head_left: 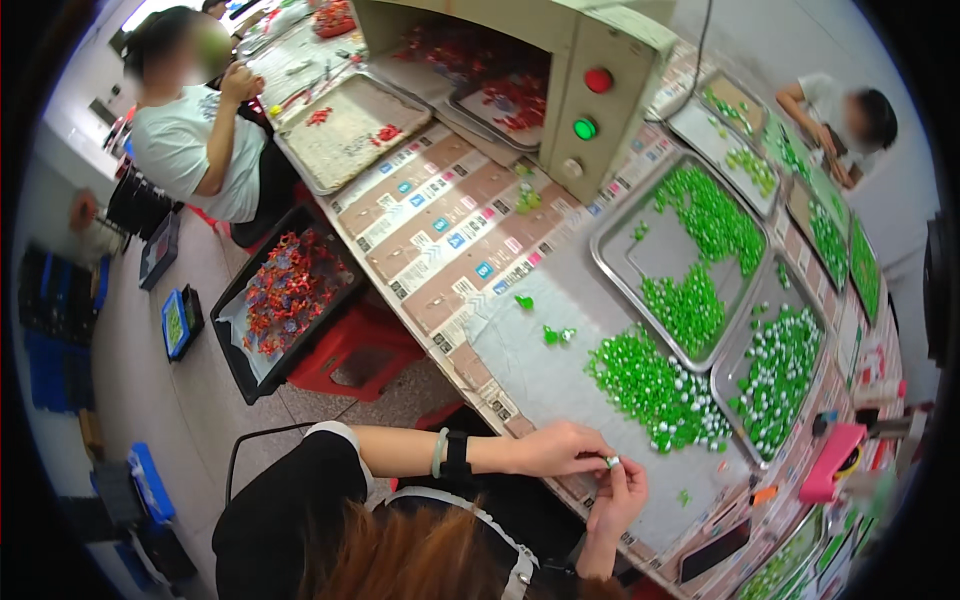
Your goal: The person assembles small green and white plastic toy figures at a workstation. They pick up green bodies and white heads, apply adhesive from a bottle to the green parts, and attach the heads. The finished figures are placed onto a metal tray. Other workers are visible in the background performing similar tasks.
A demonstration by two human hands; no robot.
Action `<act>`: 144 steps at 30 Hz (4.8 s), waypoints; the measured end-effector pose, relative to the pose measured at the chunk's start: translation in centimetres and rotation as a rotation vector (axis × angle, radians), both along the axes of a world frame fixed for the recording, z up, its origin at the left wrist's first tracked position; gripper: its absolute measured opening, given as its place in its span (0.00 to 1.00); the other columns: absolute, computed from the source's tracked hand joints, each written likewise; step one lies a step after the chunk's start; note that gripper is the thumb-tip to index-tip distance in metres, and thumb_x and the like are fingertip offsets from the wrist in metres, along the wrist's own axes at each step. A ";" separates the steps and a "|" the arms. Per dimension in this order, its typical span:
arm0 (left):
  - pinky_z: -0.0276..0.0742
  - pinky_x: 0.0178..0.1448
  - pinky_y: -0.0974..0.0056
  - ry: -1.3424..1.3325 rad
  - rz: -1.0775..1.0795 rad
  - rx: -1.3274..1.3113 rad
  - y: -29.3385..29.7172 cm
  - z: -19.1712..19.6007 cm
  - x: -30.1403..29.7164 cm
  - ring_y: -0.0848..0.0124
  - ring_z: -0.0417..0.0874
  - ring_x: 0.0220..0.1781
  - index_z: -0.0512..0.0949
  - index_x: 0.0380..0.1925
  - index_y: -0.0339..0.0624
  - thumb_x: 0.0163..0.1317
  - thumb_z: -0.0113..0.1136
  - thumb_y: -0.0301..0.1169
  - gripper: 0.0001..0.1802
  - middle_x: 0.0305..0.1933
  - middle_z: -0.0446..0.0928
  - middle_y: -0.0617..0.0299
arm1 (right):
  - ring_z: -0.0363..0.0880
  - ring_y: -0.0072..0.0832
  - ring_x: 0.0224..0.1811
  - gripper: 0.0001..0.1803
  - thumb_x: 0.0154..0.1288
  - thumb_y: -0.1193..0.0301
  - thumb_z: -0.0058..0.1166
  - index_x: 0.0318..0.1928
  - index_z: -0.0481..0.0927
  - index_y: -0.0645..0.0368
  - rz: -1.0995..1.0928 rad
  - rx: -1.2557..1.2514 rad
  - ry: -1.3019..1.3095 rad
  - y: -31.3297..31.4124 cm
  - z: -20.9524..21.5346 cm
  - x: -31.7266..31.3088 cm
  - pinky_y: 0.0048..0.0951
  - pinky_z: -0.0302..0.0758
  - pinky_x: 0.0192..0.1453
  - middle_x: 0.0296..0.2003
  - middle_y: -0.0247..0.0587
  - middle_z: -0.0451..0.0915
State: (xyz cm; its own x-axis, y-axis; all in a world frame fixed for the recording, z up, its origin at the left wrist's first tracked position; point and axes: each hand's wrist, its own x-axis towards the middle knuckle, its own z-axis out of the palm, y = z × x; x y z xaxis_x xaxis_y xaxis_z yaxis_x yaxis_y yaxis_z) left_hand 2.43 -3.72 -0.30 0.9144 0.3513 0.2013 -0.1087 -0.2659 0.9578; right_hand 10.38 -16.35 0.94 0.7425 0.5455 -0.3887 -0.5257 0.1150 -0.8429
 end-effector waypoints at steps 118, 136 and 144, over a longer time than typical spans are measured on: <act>0.67 0.36 0.69 -0.026 0.093 0.027 -1.4 6.7 0.8 0.68 0.71 0.33 0.75 0.31 0.40 0.38 0.63 0.24 0.15 0.31 0.70 0.58 | 0.69 0.27 0.39 0.10 0.56 0.77 0.45 0.41 0.69 0.62 0.070 0.553 0.583 -0.9 3.0 -0.3 0.27 0.68 0.45 0.37 0.41 0.71; 0.68 0.38 0.68 -0.008 0.027 -0.433 -1.7 6.3 0.8 0.70 0.73 0.33 0.72 0.25 0.36 0.45 0.57 0.21 0.05 0.28 0.72 0.59 | 0.71 0.23 0.37 0.09 0.52 0.82 0.46 0.37 0.70 0.66 -0.052 0.363 0.171 -0.7 5.5 -0.6 0.22 0.67 0.43 0.35 0.41 0.72; 0.68 0.42 0.69 -0.079 -0.038 -0.383 -1.1 6.3 0.7 0.69 0.72 0.38 0.73 0.30 0.33 0.45 0.56 0.18 0.09 0.35 0.71 0.56 | 0.71 0.23 0.36 0.08 0.50 0.84 0.47 0.34 0.71 0.68 0.002 0.302 -0.049 -0.9 5.7 -0.6 0.21 0.68 0.40 0.35 0.43 0.72</act>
State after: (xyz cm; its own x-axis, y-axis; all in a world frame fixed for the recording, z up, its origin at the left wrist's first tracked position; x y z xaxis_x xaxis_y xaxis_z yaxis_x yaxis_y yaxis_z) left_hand 3.15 -4.81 5.95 0.9149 0.3813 0.1325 -0.1892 0.1151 0.9752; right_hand 9.80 -17.28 6.61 0.7554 0.6322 -0.1723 -0.4854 0.3633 -0.7952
